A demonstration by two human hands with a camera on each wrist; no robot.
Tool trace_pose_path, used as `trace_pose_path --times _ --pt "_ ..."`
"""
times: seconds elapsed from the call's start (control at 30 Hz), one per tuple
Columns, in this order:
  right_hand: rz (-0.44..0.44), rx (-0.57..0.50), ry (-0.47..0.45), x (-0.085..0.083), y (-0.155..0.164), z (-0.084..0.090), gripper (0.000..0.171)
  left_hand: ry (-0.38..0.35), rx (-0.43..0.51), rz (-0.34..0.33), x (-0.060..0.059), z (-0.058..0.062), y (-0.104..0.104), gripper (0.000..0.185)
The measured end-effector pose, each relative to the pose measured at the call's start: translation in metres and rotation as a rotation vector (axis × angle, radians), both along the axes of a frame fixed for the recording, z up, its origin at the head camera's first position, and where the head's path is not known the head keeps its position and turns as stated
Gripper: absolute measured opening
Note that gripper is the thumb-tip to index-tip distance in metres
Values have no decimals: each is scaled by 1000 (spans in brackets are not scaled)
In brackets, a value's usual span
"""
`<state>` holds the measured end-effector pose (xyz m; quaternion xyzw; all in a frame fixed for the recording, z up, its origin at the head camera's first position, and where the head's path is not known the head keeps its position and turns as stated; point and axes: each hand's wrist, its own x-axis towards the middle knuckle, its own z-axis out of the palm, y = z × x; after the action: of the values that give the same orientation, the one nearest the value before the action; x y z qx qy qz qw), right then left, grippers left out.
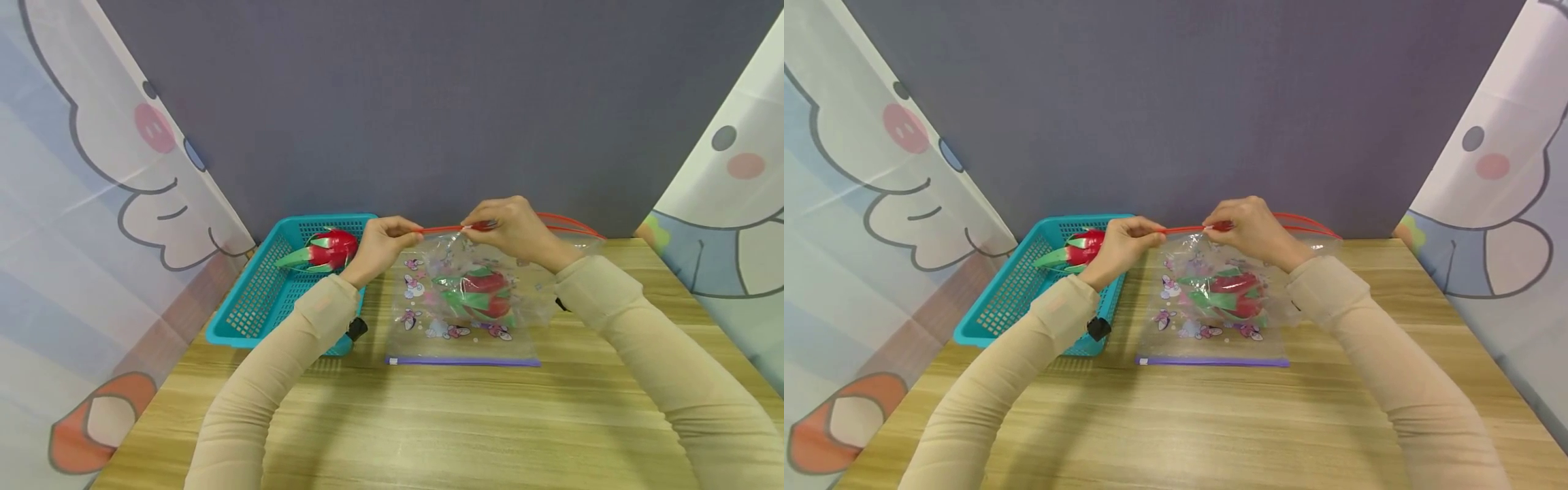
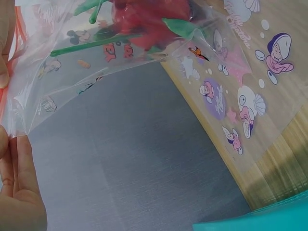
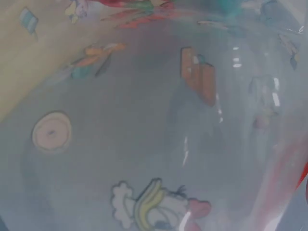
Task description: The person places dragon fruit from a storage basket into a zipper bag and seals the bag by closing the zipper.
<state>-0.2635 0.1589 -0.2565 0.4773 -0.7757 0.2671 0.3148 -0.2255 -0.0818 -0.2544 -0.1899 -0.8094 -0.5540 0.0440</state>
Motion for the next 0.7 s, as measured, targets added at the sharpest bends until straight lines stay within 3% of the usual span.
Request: trace_pose_path --times 0.13,0.37,0.7 --pt "3 -6 -15 -1 4 1 9 -10 3 0 -4 -1 0 16" --pt "0 1 -15 -1 7 0 9 -3 10 6 -20 -18 -5 16" --pt "-11 3 -23 0 13 -2 8 -25 -8 22 -21 -19 -10 18"
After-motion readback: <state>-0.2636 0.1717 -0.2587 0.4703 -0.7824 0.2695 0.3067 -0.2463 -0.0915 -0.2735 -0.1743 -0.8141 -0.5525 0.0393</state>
